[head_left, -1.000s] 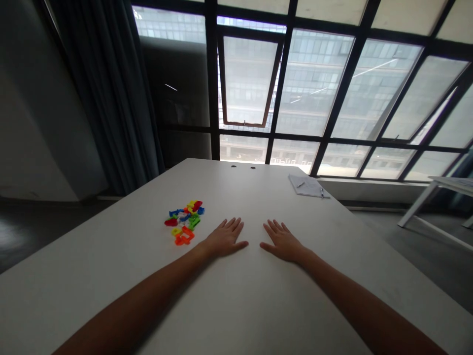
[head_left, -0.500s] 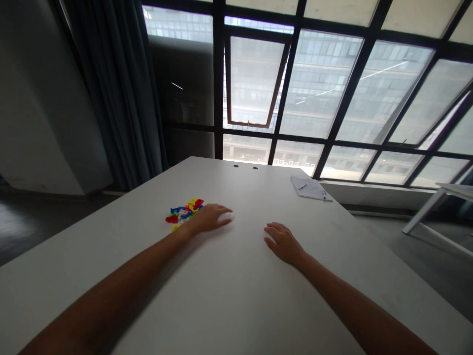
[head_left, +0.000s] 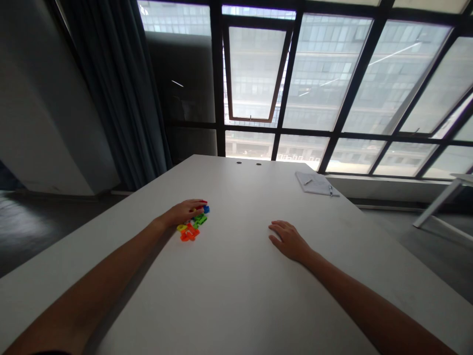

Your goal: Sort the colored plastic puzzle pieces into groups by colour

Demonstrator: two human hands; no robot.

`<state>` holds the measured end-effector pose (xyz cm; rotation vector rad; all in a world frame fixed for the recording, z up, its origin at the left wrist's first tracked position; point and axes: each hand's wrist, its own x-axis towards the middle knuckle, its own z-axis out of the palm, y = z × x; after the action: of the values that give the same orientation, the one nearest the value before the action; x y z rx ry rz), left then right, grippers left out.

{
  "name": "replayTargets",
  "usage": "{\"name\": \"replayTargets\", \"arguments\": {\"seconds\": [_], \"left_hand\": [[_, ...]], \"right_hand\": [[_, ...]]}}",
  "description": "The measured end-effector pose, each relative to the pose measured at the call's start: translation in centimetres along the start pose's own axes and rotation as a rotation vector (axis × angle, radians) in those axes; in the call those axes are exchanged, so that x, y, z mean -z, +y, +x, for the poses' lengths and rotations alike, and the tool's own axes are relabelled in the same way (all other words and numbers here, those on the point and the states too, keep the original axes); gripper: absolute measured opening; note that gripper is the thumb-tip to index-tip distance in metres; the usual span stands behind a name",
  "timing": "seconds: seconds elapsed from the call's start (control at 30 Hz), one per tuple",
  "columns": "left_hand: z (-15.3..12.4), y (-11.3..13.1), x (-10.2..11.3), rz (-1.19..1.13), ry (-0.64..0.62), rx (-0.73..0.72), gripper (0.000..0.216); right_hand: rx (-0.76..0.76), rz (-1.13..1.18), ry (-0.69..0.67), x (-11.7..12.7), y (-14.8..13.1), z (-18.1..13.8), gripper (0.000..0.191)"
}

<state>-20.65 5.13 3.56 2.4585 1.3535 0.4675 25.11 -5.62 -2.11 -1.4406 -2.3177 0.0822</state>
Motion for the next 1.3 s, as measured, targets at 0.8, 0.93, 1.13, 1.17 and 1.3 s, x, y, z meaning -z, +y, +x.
{"name": "replayTargets", "arguments": {"seconds": [0.8, 0.93, 1.13, 1.17, 1.3], "left_hand": [[4.8, 23.0, -13.2, -0.021, 0.018, -0.390, 0.052], [5.0, 23.3, -12.0, -0.259, -0.110, -0.410, 0.055], [3.2, 21.2, -8.0, -0.465, -0.088, -0.353, 0.041], [2.6, 20.7, -7.6, -0.461, -0.054, -0.315, 0.042], [-0.4, 18.3, -7.2, -0.340, -0.013, -0.217, 0.055]], "right_hand": [[0.115, 0.148, -0.221, 1.8, -0.1, -0.9, 0.140], [0.058, 0.250, -0.181, 2.6, 0.8, -2.3, 0.141], [-0.030, 0.313, -0.260, 3.5, 0.1, -3.0, 0.139], [-0.031, 0.312, -0.275, 3.6, -0.3, -2.9, 0.137], [-0.028, 0.297, -0.322, 3.7, -1.6, -2.8, 0.132]]}}
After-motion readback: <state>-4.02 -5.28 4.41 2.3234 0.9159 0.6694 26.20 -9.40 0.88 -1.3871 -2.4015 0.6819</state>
